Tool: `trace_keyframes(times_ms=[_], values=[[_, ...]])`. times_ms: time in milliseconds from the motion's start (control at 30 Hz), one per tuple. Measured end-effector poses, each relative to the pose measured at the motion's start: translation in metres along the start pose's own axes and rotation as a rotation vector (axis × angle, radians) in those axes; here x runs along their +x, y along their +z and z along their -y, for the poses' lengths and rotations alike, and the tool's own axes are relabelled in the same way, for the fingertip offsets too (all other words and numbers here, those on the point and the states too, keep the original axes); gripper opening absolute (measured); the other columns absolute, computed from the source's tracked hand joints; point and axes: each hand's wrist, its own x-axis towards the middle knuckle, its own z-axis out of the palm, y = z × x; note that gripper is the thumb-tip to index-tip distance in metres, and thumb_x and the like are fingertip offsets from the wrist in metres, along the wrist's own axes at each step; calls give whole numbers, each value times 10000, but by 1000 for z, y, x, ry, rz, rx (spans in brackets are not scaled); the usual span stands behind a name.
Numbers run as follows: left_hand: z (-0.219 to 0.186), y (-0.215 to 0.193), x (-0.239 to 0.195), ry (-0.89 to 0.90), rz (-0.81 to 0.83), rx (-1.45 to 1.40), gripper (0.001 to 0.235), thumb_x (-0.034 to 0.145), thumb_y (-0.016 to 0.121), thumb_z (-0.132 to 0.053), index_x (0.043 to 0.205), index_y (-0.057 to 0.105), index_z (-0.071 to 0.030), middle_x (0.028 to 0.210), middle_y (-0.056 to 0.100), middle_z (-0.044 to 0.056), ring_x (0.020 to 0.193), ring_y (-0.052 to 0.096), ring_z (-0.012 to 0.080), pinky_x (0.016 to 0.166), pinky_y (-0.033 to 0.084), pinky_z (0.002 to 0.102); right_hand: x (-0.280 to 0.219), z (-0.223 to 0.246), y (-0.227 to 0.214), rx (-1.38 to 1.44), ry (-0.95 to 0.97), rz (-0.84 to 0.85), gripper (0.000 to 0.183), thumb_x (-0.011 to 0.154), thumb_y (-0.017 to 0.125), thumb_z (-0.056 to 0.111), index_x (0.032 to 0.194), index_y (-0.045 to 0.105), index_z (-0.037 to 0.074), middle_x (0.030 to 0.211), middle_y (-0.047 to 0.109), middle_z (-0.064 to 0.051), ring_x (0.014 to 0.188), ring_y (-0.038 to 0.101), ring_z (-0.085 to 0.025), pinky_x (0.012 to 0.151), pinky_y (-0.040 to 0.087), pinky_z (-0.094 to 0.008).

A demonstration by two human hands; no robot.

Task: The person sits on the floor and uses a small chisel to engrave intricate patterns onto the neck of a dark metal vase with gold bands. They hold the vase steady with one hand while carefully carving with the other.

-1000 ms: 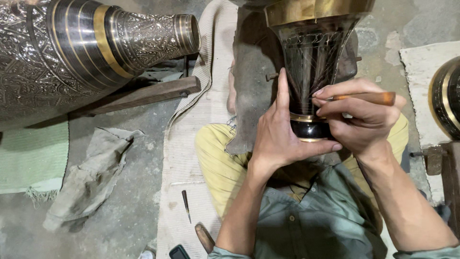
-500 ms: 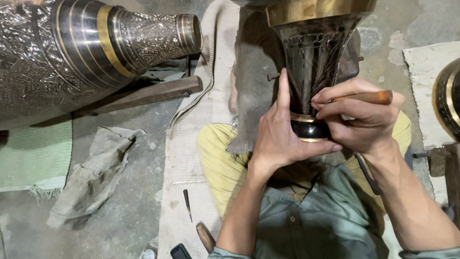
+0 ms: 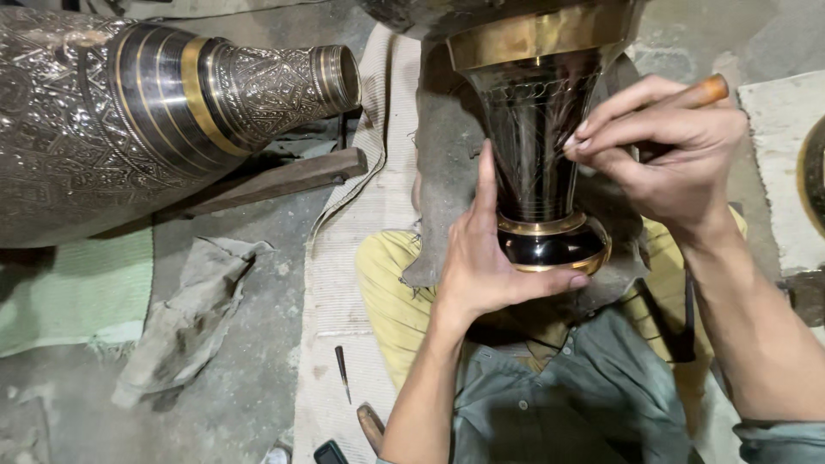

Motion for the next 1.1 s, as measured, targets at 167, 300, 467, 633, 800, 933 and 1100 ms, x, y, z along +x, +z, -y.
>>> trace_keyframes(times_ms=[167, 300, 467, 633, 800, 933, 1100], values=[[-2, 1, 0, 57, -14, -17, 1429, 684, 917, -528, 1683, 43, 3, 1410, 672, 207, 1293, 713, 323, 1138, 565, 364, 11, -1, -4, 59, -66, 61, 156, 757, 774, -180, 823, 727, -46, 854, 715, -170, 785, 704, -207, 707, 598, -285], [-3, 2, -1, 42, -13, 18, 1437, 687, 918, -527, 1680, 27, 8, 1407, 680, 203, 1289, 714, 322, 1157, 561, 379, 15, 1, -5, 87, -70, 87, 162, 764, 757, -191, 828, 733, -44, 866, 720, -170, 785, 716, -210, 708, 602, -287], [-2, 3, -2, 69, -3, -1, 1420, 713, 923, -498, 1684, 16, 4, 1449, 650, 215, 1334, 693, 328, 1146, 541, 356, 16, 2, -6, 84, -106, 89, 172, 766, 759, -187, 830, 734, -29, 862, 718, -167, 796, 716, -217, 720, 597, -292], [-2, 2, -1, 55, 6, 21, 1420, 709, 923, -489, 1679, 12, 7, 1444, 652, 212, 1330, 694, 319, 1144, 545, 352, 19, 0, -5, 107, -120, 77, 170, 756, 758, -196, 816, 727, -40, 844, 717, -177, 779, 718, -222, 706, 602, -298], [-5, 2, 0, 48, 6, 9, 1417, 715, 933, -469, 1685, 13, -1, 1437, 665, 204, 1327, 705, 312, 1153, 544, 352, 18, 1, -6, 111, -114, 84, 174, 746, 752, -204, 812, 725, -46, 842, 715, -176, 778, 716, -229, 713, 600, -300], [-6, 1, 0, 12, 16, 22, 1437, 703, 927, -477, 1681, -12, -2, 1402, 689, 187, 1302, 716, 311, 1147, 549, 354, 19, 1, -9, 107, -87, 125, 179, 736, 742, -210, 808, 729, -47, 844, 714, -175, 771, 720, -222, 706, 601, -288], [-5, 2, 1, 4, 25, 11, 1440, 707, 921, -486, 1682, -24, -5, 1390, 697, 180, 1292, 721, 317, 1142, 556, 359, 21, -5, -11, 134, -118, 159, 190, 717, 732, -210, 798, 731, -38, 833, 717, -169, 753, 730, -215, 683, 618, -278]])
